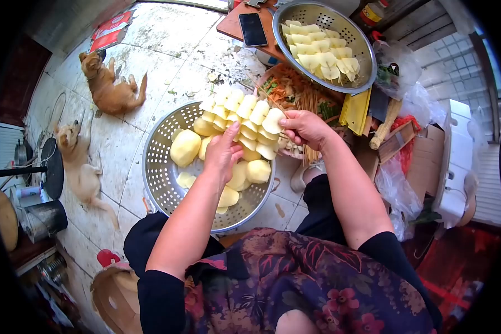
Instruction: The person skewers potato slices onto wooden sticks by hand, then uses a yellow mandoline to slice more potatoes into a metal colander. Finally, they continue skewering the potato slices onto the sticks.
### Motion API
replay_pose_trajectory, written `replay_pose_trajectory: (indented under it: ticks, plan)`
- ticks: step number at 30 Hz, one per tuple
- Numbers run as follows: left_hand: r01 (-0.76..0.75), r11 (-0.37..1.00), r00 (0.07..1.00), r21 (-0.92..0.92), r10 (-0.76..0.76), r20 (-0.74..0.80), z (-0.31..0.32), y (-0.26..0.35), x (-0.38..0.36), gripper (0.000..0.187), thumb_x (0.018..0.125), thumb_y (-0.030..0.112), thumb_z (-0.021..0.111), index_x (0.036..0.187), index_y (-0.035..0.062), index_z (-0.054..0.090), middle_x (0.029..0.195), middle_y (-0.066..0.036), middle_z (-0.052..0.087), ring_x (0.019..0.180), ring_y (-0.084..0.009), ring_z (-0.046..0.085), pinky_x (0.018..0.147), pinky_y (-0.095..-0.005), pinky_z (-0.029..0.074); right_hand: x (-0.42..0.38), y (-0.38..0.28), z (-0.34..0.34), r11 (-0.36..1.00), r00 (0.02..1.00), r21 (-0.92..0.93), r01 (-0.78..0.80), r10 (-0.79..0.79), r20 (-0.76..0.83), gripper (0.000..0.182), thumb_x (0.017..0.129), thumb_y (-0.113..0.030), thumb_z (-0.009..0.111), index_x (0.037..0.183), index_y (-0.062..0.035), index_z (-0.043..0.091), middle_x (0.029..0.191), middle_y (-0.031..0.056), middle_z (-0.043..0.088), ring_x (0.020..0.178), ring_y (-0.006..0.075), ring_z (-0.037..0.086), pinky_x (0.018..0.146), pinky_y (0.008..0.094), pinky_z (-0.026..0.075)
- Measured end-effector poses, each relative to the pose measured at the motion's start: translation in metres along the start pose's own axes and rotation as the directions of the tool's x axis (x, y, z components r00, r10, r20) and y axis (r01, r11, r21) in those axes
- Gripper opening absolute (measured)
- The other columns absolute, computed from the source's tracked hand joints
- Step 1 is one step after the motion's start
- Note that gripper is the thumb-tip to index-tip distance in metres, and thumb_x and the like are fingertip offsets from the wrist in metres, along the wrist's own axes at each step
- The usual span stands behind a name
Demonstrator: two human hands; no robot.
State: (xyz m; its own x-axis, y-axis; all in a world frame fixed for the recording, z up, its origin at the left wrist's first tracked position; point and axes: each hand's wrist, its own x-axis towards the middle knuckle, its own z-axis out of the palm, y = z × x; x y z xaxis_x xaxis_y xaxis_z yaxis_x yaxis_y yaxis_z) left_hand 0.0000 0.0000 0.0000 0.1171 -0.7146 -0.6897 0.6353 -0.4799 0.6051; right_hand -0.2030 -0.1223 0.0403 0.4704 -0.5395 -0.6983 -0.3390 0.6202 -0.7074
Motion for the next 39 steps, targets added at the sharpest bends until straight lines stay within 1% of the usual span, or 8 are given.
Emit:
replay_pose_trajectory:
  ticks: [2, 23, 26, 28, 31, 33, 35, 39]
  plan:
    - [-0.049, 0.999, 0.997, -0.017, 0.048, -0.062, 0.002, -0.001, 0.005, 0.080, 0.073, 0.050, 0.080, 0.124, -0.0026, 0.049, 0.110, -0.014, 0.055, 0.100, -0.0234, 0.055, 0.084, -0.0376, 0.046, 0.000, 0.002, 0.002, 0.998, 0.998, -0.020, -0.060, 0.060, 0.014, 0.010, 0.094, -0.017, 0.058, 0.098, -0.0087, 0.063, 0.058, -0.0055, 0.052, 0.040, 0.0019, 0.040, 0.037, 0.0178, 0.028]
    - [0.039, 0.998, 0.982, -0.055, -0.049, -0.182, 0.015, 0.006, 0.022, 0.049, 0.077, 0.032, 0.078, 0.116, 0.0092, 0.060, 0.098, -0.009, 0.065, 0.087, -0.0247, 0.061, 0.077, -0.0418, 0.047, -0.005, 0.003, 0.029, 0.976, 0.997, -0.217, -0.032, 0.047, 0.063, 0.014, 0.095, -0.022, 0.058, 0.086, -0.0112, 0.062, 0.056, -0.0038, 0.048, 0.042, 0.0047, 0.036, 0.038, 0.0215, 0.024]
    - [0.051, 0.998, 0.982, -0.032, -0.056, -0.178, 0.014, 0.008, 0.020, 0.048, 0.077, 0.032, 0.077, 0.115, 0.0092, 0.060, 0.098, -0.008, 0.065, 0.087, -0.0235, 0.061, 0.078, -0.0416, 0.048, -0.020, -0.010, 0.029, 0.962, 0.993, -0.264, -0.070, 0.093, 0.077, 0.018, 0.095, -0.022, 0.056, 0.090, -0.0071, 0.064, 0.059, -0.0019, 0.051, 0.048, 0.0070, 0.043, 0.043, 0.0239, 0.033]
    - [0.054, 0.998, 0.984, -0.035, -0.059, -0.167, 0.012, 0.008, 0.021, 0.047, 0.077, 0.031, 0.077, 0.115, 0.0092, 0.060, 0.099, -0.008, 0.065, 0.088, -0.0235, 0.061, 0.078, -0.0414, 0.048, -0.023, -0.008, 0.028, 0.728, 0.961, -0.641, 0.244, -0.271, 0.057, 0.022, 0.095, -0.022, 0.055, 0.100, -0.0027, 0.066, 0.066, 0.0012, 0.056, 0.059, 0.0104, 0.051, 0.056, 0.0272, 0.043]
    - [0.061, 0.998, 0.985, -0.032, -0.065, -0.161, 0.011, 0.007, 0.022, 0.047, 0.078, 0.031, 0.077, 0.115, 0.0092, 0.060, 0.099, -0.008, 0.064, 0.089, -0.0234, 0.061, 0.079, -0.0411, 0.048, -0.028, -0.019, 0.030, 0.659, 0.867, -0.680, 0.321, -0.494, -0.070, 0.027, 0.095, -0.021, 0.055, 0.110, -0.0014, 0.065, 0.071, 0.0033, 0.059, 0.068, 0.0113, 0.054, 0.066, 0.0284, 0.046]
    - [0.063, 0.998, 0.984, -0.023, -0.066, -0.166, 0.011, 0.008, 0.021, 0.047, 0.078, 0.031, 0.077, 0.116, 0.0092, 0.059, 0.100, -0.008, 0.064, 0.090, -0.0235, 0.060, 0.079, -0.0409, 0.048, -0.021, -0.019, 0.031, 0.655, 0.855, -0.700, 0.284, -0.504, -0.125, 0.026, 0.094, -0.019, 0.055, 0.111, -0.0034, 0.066, 0.080, 0.0082, 0.063, 0.073, 0.0163, 0.059, 0.072, 0.0298, 0.048]
    - [0.069, 0.997, 0.986, -0.019, -0.071, -0.153, 0.012, 0.010, 0.020, 0.047, 0.078, 0.030, 0.076, 0.117, 0.0088, 0.059, 0.102, -0.008, 0.064, 0.093, -0.0239, 0.060, 0.080, -0.0422, 0.048, 0.005, -0.003, 0.032, 0.479, 0.691, -0.781, 0.400, -0.717, -0.085, 0.027, 0.094, -0.017, 0.053, 0.115, -0.0051, 0.065, 0.096, 0.0131, 0.066, 0.089, 0.0241, 0.063, 0.084, 0.0333, 0.048]
    - [0.080, 0.996, 0.987, -0.031, -0.083, -0.137, 0.009, 0.010, 0.020, 0.048, 0.080, 0.027, 0.075, 0.120, 0.0084, 0.057, 0.106, -0.009, 0.063, 0.095, -0.0250, 0.060, 0.081, -0.0439, 0.049, 0.024, 0.009, 0.053, 0.536, 0.730, -0.719, 0.442, -0.681, -0.059, 0.032, 0.092, -0.019, 0.052, 0.119, -0.0058, 0.063, 0.114, 0.0178, 0.063, 0.107, 0.0339, 0.058, 0.094, 0.0399, 0.045]
